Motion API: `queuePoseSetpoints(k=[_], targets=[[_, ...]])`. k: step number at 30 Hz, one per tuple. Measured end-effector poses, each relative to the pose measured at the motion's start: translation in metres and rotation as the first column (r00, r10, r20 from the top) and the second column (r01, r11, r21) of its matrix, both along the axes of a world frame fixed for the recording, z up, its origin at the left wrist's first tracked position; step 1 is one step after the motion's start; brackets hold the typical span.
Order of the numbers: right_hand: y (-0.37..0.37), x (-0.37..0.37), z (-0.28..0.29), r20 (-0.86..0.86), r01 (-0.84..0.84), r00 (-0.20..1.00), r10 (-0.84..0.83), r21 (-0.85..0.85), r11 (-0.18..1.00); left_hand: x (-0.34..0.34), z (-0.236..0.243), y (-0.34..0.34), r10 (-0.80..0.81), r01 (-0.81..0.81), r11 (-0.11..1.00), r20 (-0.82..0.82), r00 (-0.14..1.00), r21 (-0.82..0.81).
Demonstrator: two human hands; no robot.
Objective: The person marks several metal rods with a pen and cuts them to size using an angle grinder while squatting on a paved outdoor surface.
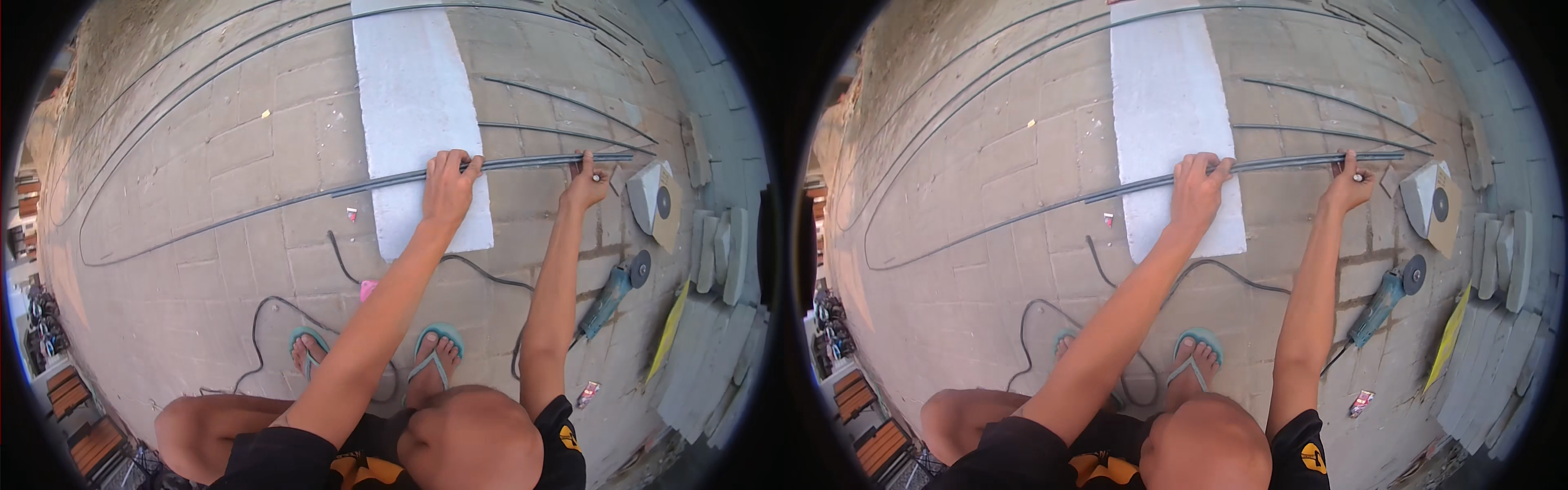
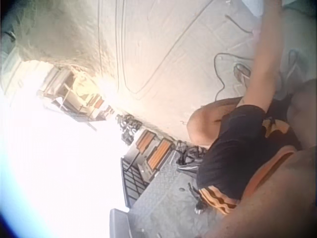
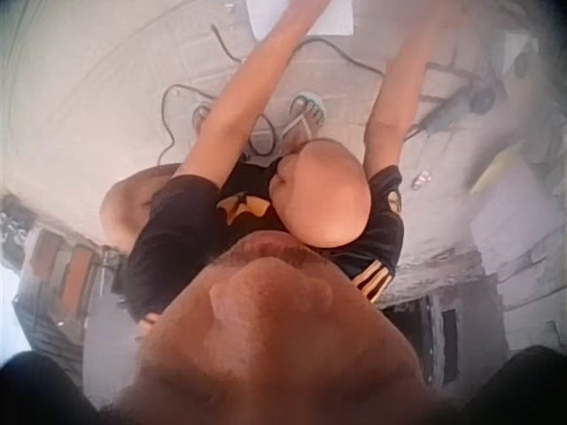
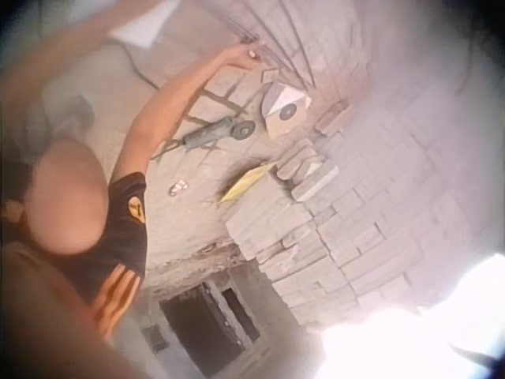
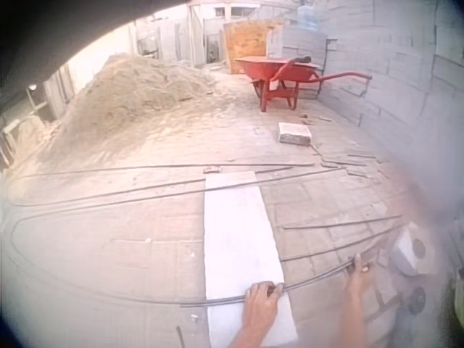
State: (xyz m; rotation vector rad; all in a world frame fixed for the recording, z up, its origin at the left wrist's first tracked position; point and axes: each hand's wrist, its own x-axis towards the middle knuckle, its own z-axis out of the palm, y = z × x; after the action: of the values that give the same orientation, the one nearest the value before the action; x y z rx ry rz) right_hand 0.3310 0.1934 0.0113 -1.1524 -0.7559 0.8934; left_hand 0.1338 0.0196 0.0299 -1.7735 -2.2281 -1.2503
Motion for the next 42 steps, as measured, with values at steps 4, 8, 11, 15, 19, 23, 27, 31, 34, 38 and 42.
queuePoseSetpoints(k=[4, 8, 11, 15, 19, 23, 27, 31, 34, 38, 42], targets=[[-0.011, 0.001, 0.010, 0.155, 0.000, 0.988, 0.013, -0.083, 0.997, -0.002, -0.003, -0.005, 0.003, -0.005, 0.999, 0.041, 0.999, 0.050], [-0.041, 0.007, 0.035, 0.468, 0.167, 0.866, -0.177, 0.064, 0.984, 0.002, -0.008, -0.005, 0.023, -0.024, 0.999, 0.019, 1.000, 0.046], [-0.080, -0.043, 0.086, 0.281, -0.127, 0.956, 0.087, 0.126, 0.984, 0.001, -0.009, -0.006, 0.030, -0.030, 0.999, 0.015, 0.999, 0.014], [-0.124, -0.168, 0.137, 0.019, -0.875, 0.464, 0.886, -0.147, 0.462, 0.001, -0.010, -0.006, 0.045, -0.045, 0.994, -0.001, 0.999, 0.097], [-0.137, -0.248, 0.115, 0.181, -0.911, -0.070, 0.981, -0.413, 0.011, 0.010, -0.023, 0.002, 0.000, -0.005, 1.000, 0.185, 0.983, 0.027], [-0.145, -0.283, 0.084, 0.255, -0.836, -0.305, 0.918, -0.533, -0.130, 0.010, -0.022, 0.003, 0.123, -0.136, 0.974, 0.078, 0.989, 0.181], [-0.155, -0.292, 0.062, 0.280, -0.825, -0.282, 0.917, -0.559, -0.083, 0.008, -0.018, 0.000, 0.175, -0.177, 0.972, 0.028, 0.984, 0.152], [-0.161, -0.291, 0.048, 0.201, -0.840, -0.252, 0.947, -0.531, -0.110, 0.010, -0.016, 0.003, 0.210, -0.210, 0.968, 0.013, 0.978, 0.140], [-0.161, -0.293, 0.050, 0.207, -0.834, -0.240, 0.949, -0.544, -0.092, 0.011, -0.021, 0.006, 0.235, -0.233, 0.961, 0.009, 0.972, 0.149], [-0.157, -0.289, 0.047, 0.219, -0.841, -0.254, 0.942, -0.532, -0.102, 0.012, -0.020, 0.006, 0.244, -0.242, 0.959, 0.000, 0.970, 0.149], [-0.158, -0.288, 0.046, 0.238, -0.847, -0.266, 0.934, -0.521, -0.108, 0.011, -0.022, 0.007, 0.262, -0.255, 0.950, -0.016, 0.965, 0.183]])
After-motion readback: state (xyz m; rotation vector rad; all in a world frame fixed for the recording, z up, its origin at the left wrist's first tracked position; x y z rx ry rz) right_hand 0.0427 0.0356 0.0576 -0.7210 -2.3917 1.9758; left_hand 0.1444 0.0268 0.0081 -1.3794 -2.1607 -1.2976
